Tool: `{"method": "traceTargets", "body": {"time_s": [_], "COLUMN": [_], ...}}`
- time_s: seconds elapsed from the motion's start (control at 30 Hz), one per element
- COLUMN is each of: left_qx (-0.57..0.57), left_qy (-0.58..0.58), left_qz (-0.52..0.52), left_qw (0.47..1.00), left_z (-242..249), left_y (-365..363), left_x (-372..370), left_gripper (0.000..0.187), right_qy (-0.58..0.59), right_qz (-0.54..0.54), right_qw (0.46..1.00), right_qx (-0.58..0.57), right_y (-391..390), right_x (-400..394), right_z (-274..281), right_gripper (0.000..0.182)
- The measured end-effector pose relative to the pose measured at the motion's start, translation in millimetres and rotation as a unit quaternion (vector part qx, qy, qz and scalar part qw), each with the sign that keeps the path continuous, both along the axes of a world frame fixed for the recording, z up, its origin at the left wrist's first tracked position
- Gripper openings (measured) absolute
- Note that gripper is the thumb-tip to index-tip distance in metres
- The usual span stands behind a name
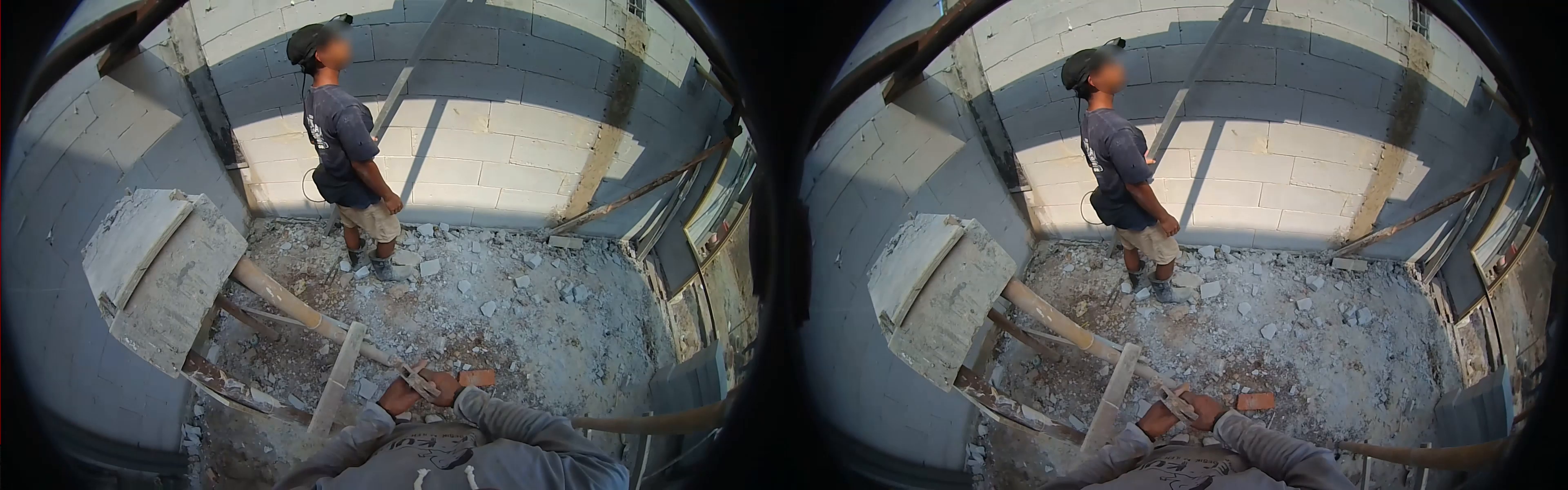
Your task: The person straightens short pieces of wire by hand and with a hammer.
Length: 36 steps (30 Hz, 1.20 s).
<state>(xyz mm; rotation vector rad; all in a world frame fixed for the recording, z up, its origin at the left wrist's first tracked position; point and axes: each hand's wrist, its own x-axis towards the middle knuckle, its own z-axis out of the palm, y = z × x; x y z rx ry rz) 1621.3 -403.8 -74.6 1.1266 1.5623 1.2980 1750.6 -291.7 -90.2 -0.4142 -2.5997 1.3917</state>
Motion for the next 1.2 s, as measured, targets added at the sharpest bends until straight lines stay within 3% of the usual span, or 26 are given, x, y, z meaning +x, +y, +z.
{"method": "traceTargets", "body": {"time_s": [0.03,0.07,0.13,0.2,0.27,0.37,0.43,0.5,0.6,0.83,0.9,0.93,1.0,1.07,1.13,1.2], "left_qx": [0.024,0.010,-0.195,-0.214,-0.236,-0.257,-0.351,-0.335,-0.313,-0.292,-0.268,-0.277,-0.275,-0.269,-0.268,-0.271], "left_qy": [0.077,0.077,0.107,0.102,0.100,0.101,0.095,0.075,0.066,0.040,0.043,0.062,0.097,0.044,0.044,0.048], "left_qz": [-0.046,-0.040,-0.166,-0.114,-0.067,-0.011,-0.003,0.031,0.072,0.113,0.093,0.092,0.065,0.088,0.102,0.105], "left_qw": [0.996,0.996,0.961,0.965,0.964,0.961,0.932,0.939,0.945,0.949,0.958,0.954,0.954,0.958,0.957,0.956], "left_z": [-6,0,14,5,-11,-26,-19,-25,-49,-32,-46,-60,-65,-52,-57,-45], "left_y": [1,2,13,1,-18,-52,-70,-89,-112,-117,-126,-133,-145,-157,-171,-182], "left_x": [8,12,18,29,37,43,45,47,54,63,57,51,31,23,8,1], "left_gripper": [0.060,0.060,0.064,0.068,0.073,0.070,0.067,0.065,0.063,0.059,0.056,0.056,0.056,0.055,0.053,0.053], "right_qy": [-0.038,-0.079,-0.087,-0.294,-0.396,-0.519,-0.556,-0.641,-0.652,-0.657,-0.604,-0.602,-0.596,-0.580,-0.570,-0.548], "right_qz": [0.010,0.024,-0.055,-0.146,-0.099,-0.009,0.030,0.048,0.043,0.033,0.119,0.095,0.017,0.052,-0.014,0.035], "right_qw": [0.999,0.997,0.994,0.944,0.906,0.847,0.823,0.760,0.752,0.751,0.765,0.772,0.796,0.807,0.819,0.825], "right_qx": [-0.001,-0.003,-0.026,0.022,0.110,0.117,0.115,0.099,0.088,0.053,0.189,0.183,0.105,0.100,0.071,0.132], "right_y": [10,17,22,29,47,61,61,58,56,39,34,29,19,1,-1,-22], "right_x": [11,22,52,76,110,171,209,242,244,218,188,176,139,111,101,89], "right_z": [-12,-20,-8,4,-39,-92,-123,-171,-177,-167,-180,-177,-133,-78,-159,-142], "right_gripper": [0.033,0.029,0.024,0.025,0.031,0.035,0.035,0.039,0.039,0.040,0.039,0.039,0.038,0.039,0.038,0.038]}}
